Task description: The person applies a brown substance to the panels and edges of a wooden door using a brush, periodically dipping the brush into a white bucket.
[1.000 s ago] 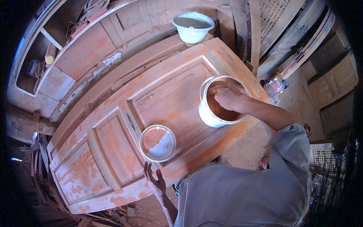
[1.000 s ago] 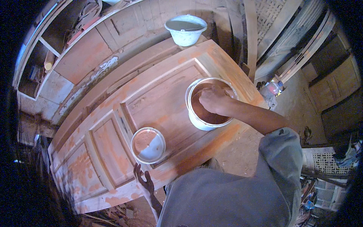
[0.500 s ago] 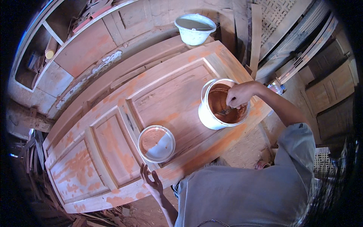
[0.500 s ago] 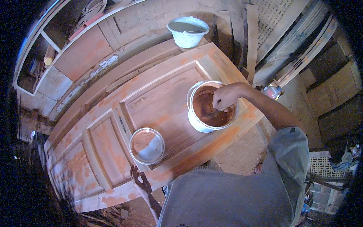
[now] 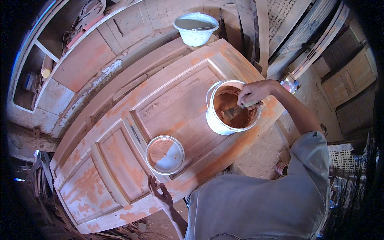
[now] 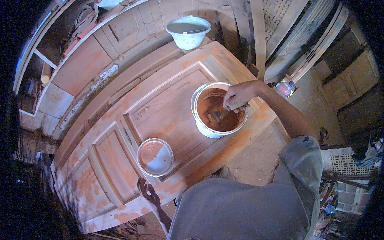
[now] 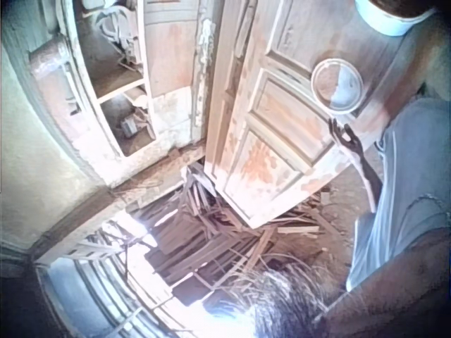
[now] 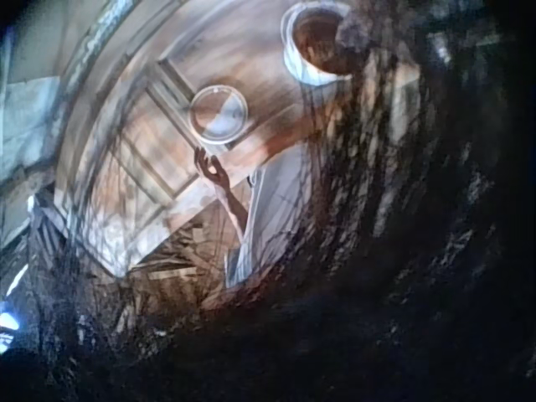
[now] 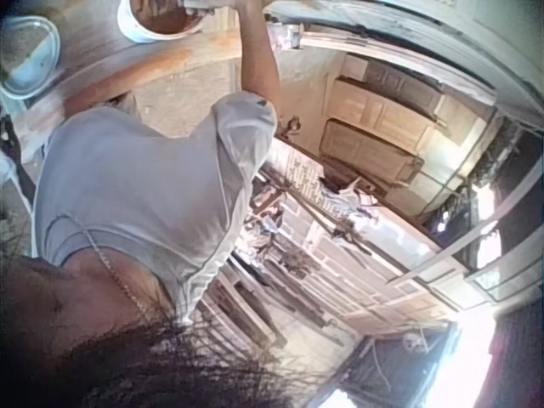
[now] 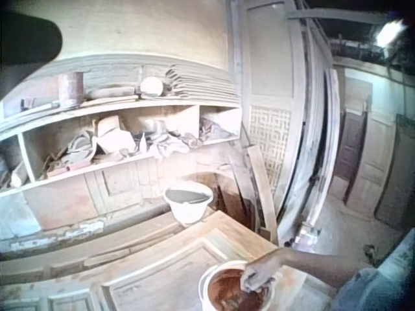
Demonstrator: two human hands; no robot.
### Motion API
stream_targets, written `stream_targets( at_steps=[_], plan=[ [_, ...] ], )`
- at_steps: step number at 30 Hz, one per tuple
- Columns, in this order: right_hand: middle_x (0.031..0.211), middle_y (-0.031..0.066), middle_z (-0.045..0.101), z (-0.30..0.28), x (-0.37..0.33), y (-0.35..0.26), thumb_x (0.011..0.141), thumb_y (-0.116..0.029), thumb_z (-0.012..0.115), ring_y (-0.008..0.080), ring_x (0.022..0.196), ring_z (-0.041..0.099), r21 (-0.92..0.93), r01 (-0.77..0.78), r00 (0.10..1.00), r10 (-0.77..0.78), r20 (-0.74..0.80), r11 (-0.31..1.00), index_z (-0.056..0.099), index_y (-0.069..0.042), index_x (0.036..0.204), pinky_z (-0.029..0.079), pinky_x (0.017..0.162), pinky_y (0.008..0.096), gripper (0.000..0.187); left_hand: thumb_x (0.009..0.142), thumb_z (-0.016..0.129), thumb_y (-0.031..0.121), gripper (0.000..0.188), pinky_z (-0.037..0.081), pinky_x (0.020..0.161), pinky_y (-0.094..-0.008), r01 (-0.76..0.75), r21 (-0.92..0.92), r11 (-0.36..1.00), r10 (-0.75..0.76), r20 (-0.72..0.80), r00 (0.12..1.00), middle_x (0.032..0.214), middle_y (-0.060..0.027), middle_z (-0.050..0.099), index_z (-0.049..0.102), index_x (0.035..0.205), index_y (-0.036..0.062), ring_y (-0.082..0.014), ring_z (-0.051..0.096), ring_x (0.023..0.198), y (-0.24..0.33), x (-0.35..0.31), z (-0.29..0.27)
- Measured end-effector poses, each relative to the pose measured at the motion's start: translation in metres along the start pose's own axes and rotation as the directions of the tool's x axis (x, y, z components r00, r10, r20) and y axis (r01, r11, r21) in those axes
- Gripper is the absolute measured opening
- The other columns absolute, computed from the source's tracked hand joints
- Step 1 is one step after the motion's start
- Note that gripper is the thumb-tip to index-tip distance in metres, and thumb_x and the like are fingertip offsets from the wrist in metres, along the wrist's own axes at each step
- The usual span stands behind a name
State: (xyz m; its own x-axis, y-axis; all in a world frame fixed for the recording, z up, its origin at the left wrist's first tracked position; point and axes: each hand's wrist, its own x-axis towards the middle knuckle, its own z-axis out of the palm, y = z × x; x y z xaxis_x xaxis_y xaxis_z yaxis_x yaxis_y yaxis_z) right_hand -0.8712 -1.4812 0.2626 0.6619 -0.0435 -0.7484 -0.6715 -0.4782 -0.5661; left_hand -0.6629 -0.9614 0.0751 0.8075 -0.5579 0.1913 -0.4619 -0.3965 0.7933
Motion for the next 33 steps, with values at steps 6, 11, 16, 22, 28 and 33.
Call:
stream_targets(
  at_steps=[6, 11, 16, 22, 28, 33],
  plan=[
    [0.077, 0.0086, 0.067, 0.003, -0.002, -0.001, 0.102, -0.018, 0.046, 0.0155, 0.056, 0.062, 0.053, 0.014, 0.996, -0.010, -0.086, 0.999, 0.065, 0.000, 0.106, 0.052, 0.052, 0.0313, 0.027, 0.100, 0.057, 0.018, 0.037, 0.051, 0.092, -0.0455, 0.021, -0.002, 1.000, -0.021, 0.015, 1.000, 0.143, -0.0218, 0.051, 0.055, 0.133, 0.0001, -0.0380, 0.053, 0.127, -0.003, -0.001, -0.001],
    [0.083, 0.0155, 0.070, 0.026, 0.009, 0.006, 0.094, -0.017, 0.053, 0.0305, 0.071, 0.069, -0.449, 0.134, 0.831, -0.347, -0.435, 0.883, 0.069, 0.001, 0.093, 0.056, 0.070, 0.0416, 0.024, 0.100, 0.056, 0.017, 0.036, 0.051, 0.093, -0.0457, 0.010, -0.001, 1.000, -0.010, 0.028, 1.000, 0.143, -0.0218, 0.051, 0.055, 0.132, 0.0002, -0.0380, 0.053, 0.127, 0.005, 0.002, -0.001],
    [0.092, 0.0207, 0.073, 0.051, 0.033, -0.030, 0.081, -0.013, 0.058, 0.0351, 0.092, 0.071, -0.691, -0.304, 0.833, -0.169, -0.527, 0.655, 0.075, -0.001, 0.084, 0.055, 0.082, 0.0476, 0.021, 0.099, 0.056, 0.017, 0.037, 0.051, 0.093, -0.0461, -0.019, -0.006, 1.000, 0.019, 0.045, 0.999, 0.142, -0.0217, 0.052, 0.055, 0.133, 0.0003, -0.0379, 0.054, 0.126, 0.008, 0.007, 0.002],
    [0.077, 0.0190, 0.070, 0.030, 0.041, -0.033, 0.081, -0.014, 0.055, 0.0341, 0.071, 0.067, -0.597, -0.057, 0.971, -0.094, -0.219, 0.801, 0.069, -0.004, 0.072, 0.054, 0.072, 0.0441, 0.020, 0.099, 0.057, 0.015, 0.036, 0.052, 0.092, -0.0460, -0.009, 0.021, 1.000, 0.009, 0.040, 0.999, 0.142, -0.0219, 0.052, 0.055, 0.132, -0.0001, -0.0374, 0.054, 0.126, 0.003, 0.007, -0.006],
    [0.072, 0.0064, 0.067, 0.005, 0.010, -0.023, 0.091, -0.021, 0.052, 0.0132, 0.052, 0.060, -0.195, -0.069, 0.996, 0.077, 0.034, 0.978, 0.068, -0.003, 0.083, 0.049, 0.046, 0.0316, 0.026, 0.099, 0.057, 0.014, 0.036, 0.052, 0.091, -0.0454, 0.041, 0.013, 0.999, -0.042, 0.031, 0.999, 0.142, -0.0220, 0.052, 0.055, 0.132, -0.0005, -0.0370, 0.055, 0.125, -0.001, 0.006, -0.007],
    [0.072, 0.0068, 0.065, 0.010, -0.003, -0.012, 0.098, -0.020, 0.049, 0.0120, 0.050, 0.057, 0.076, 0.008, 0.996, -0.001, -0.092, 0.997, 0.069, 0.001, 0.109, 0.047, 0.042, 0.0275, 0.030, 0.099, 0.057, 0.012, 0.036, 0.052, 0.092, -0.0451, -0.022, -0.011, 1.000, 0.023, 0.053, 0.998, 0.142, -0.0217, 0.052, 0.055, 0.132, -0.0002, -0.0372, 0.055, 0.125, 0.004, 0.015, 0.005]
  ],
)
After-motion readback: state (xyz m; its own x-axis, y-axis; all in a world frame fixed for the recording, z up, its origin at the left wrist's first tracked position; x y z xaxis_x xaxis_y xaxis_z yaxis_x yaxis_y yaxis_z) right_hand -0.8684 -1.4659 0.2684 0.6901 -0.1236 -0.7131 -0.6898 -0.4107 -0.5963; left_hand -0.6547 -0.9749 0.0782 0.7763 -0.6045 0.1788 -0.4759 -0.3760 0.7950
